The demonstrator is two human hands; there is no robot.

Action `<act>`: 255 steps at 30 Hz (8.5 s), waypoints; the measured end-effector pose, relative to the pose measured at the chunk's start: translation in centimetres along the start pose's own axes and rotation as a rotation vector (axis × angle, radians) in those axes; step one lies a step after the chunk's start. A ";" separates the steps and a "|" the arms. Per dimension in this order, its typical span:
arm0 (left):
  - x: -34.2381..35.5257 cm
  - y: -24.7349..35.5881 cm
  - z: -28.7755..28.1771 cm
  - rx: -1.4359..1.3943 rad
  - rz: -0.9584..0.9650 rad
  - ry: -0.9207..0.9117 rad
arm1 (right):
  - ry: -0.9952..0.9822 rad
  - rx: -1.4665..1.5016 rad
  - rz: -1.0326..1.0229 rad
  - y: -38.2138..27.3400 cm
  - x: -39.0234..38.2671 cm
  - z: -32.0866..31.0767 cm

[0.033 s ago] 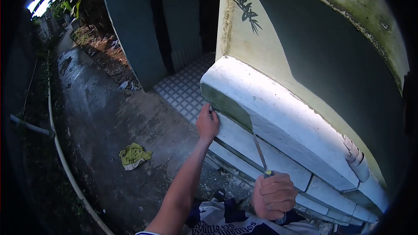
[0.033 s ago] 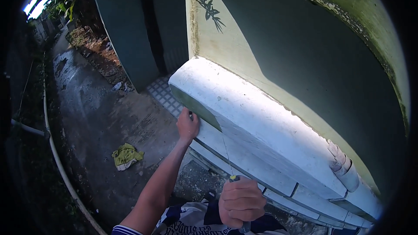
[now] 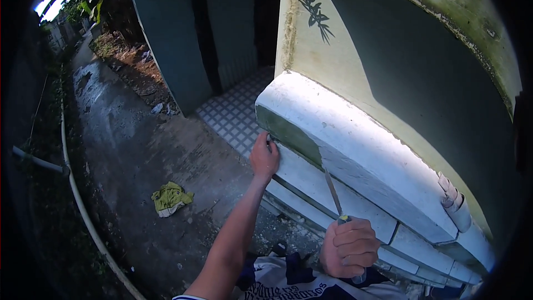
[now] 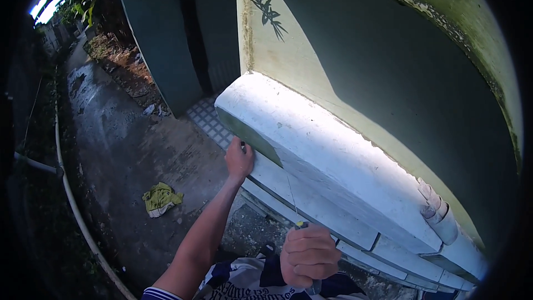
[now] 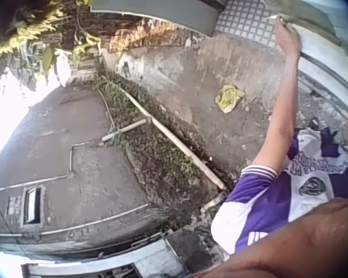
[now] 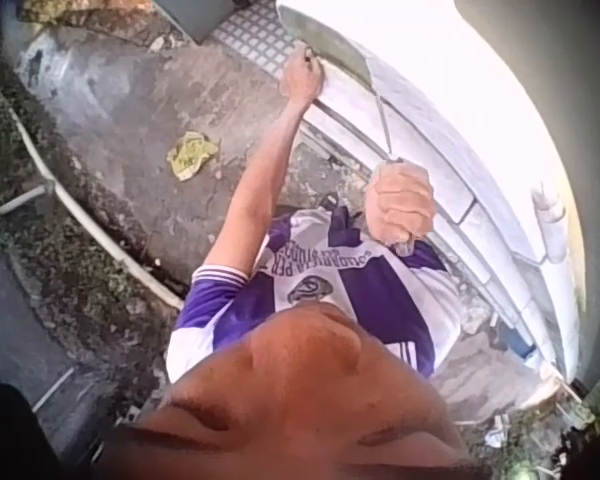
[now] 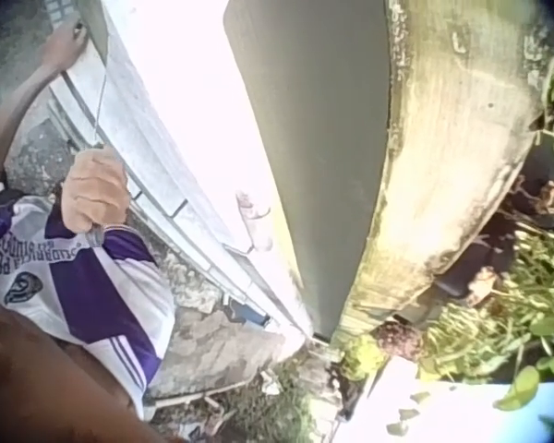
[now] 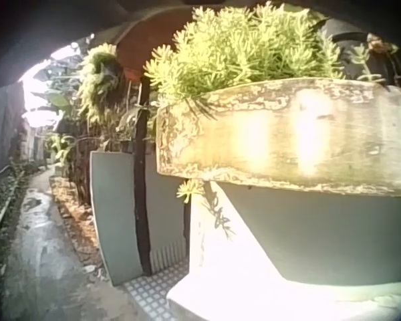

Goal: The recorder scrapes a concrete wall to remove old paint or debris and then applies filler material using a putty knife.

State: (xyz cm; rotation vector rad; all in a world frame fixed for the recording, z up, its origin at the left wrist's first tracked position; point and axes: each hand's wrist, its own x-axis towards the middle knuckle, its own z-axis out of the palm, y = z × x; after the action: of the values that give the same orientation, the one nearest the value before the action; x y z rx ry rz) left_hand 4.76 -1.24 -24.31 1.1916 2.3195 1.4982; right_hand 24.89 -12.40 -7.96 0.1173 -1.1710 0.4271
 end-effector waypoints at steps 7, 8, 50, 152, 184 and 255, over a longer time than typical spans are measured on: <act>0.1 0.7 0.0 -0.025 0.020 0.002 | -0.025 0.079 -0.033 -0.3 0.9 -1.3; -0.1 1.0 0.0 -0.032 0.003 -0.018 | -0.026 0.073 -0.036 0.2 1.0 -1.1; -0.2 1.1 -0.2 0.007 -0.008 -0.018 | -0.138 0.045 0.065 0.3 2.5 0.5; 0.0 0.6 0.1 -0.035 0.031 -0.019 | -0.300 -0.040 0.201 0.0 6.6 3.3; 0.2 0.5 0.4 -0.070 0.056 0.006 | -0.322 -0.018 0.267 1.7 5.3 2.5; 0.0 0.7 0.6 -0.033 0.052 -0.050 | -0.177 -0.035 0.307 -0.7 6.5 2.7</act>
State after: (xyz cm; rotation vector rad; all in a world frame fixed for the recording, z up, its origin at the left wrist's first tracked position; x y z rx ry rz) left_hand 5.42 -0.66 -24.05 1.2755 2.2398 1.4989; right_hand 24.92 -12.17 -0.88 -0.0575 -1.3757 0.6768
